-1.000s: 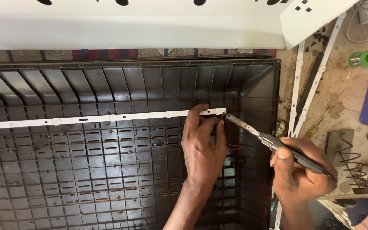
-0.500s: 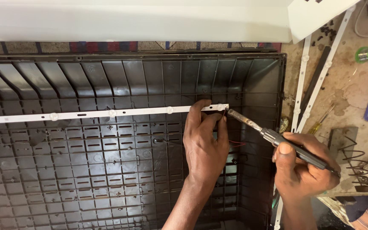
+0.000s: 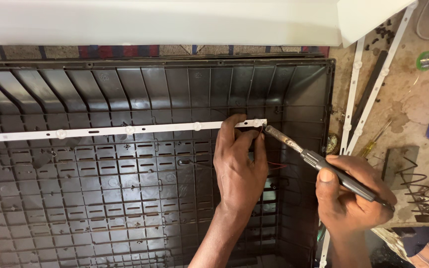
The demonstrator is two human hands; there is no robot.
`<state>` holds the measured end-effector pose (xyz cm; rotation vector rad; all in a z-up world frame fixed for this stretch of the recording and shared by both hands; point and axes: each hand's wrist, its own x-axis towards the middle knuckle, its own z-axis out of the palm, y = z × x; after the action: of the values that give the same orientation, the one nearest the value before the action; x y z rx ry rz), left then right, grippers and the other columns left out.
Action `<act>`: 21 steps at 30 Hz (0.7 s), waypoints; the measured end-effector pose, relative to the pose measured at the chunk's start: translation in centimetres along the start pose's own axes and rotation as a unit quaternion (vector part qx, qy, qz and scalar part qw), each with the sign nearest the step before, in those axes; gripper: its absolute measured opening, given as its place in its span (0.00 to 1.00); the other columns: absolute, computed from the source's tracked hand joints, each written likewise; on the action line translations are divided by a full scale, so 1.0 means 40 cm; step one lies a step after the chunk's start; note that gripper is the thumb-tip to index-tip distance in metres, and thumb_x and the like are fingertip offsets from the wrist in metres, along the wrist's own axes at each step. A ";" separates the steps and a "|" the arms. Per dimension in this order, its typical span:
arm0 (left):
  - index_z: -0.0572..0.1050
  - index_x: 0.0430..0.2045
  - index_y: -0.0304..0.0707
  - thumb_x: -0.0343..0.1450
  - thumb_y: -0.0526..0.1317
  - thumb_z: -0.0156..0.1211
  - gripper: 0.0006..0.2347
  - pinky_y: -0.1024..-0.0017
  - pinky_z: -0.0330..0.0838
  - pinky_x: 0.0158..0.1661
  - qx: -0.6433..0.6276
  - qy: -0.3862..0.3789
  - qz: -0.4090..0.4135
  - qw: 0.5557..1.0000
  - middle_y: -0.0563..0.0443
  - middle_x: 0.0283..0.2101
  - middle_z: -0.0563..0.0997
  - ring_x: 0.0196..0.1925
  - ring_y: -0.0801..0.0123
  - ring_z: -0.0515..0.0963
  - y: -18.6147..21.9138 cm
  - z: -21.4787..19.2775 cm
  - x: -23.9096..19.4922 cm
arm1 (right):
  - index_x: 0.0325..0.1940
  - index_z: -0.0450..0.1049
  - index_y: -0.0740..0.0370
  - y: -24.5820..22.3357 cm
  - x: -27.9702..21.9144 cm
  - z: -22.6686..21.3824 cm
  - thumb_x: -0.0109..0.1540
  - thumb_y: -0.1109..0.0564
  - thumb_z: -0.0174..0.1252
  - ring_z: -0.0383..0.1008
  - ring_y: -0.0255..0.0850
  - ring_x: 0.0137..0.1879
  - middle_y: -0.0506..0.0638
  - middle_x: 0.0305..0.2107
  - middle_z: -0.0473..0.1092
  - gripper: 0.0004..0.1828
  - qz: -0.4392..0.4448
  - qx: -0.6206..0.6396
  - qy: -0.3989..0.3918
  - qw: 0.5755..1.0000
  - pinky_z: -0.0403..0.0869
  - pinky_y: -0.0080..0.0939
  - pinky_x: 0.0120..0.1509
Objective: The person aligns and presses a white LED strip onto the back of a TV panel, then flips the panel to access the interior. They use a soldering iron to attach wires to the LED strip terminals inside the TV chassis.
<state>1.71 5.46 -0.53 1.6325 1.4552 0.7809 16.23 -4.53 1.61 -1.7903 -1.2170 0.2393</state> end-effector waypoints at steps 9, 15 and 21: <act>0.81 0.32 0.23 0.70 0.29 0.65 0.03 0.70 0.76 0.33 0.000 0.014 0.014 1.000 0.38 0.54 0.76 0.35 0.68 0.78 0.000 0.002 -0.002 | 0.51 0.74 0.73 -0.014 0.008 0.002 0.70 0.58 0.63 0.77 0.32 0.32 0.56 0.34 0.76 0.13 -0.020 0.041 -0.017 0.999 0.73 0.26 0.33; 0.81 0.32 0.23 0.69 0.29 0.65 0.04 0.69 0.77 0.34 -0.004 0.008 0.005 1.000 0.38 0.55 0.76 0.36 0.67 0.79 -0.003 0.002 -0.003 | 0.53 0.73 0.73 -0.031 0.012 0.002 0.72 0.59 0.62 0.77 0.33 0.30 0.57 0.33 0.75 0.12 0.014 0.073 -0.010 0.997 0.74 0.27 0.30; 0.81 0.31 0.23 0.69 0.29 0.66 0.03 0.68 0.77 0.34 0.006 0.008 0.012 1.000 0.38 0.54 0.76 0.36 0.66 0.79 -0.002 0.001 -0.003 | 0.48 0.73 0.73 -0.019 0.013 0.006 0.67 0.60 0.62 0.74 0.31 0.25 0.57 0.31 0.75 0.12 0.015 0.048 -0.008 0.999 0.70 0.26 0.25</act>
<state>1.68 5.35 -0.63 1.6592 1.4549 0.8023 15.86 -3.91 2.24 -1.7271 -1.1714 0.3249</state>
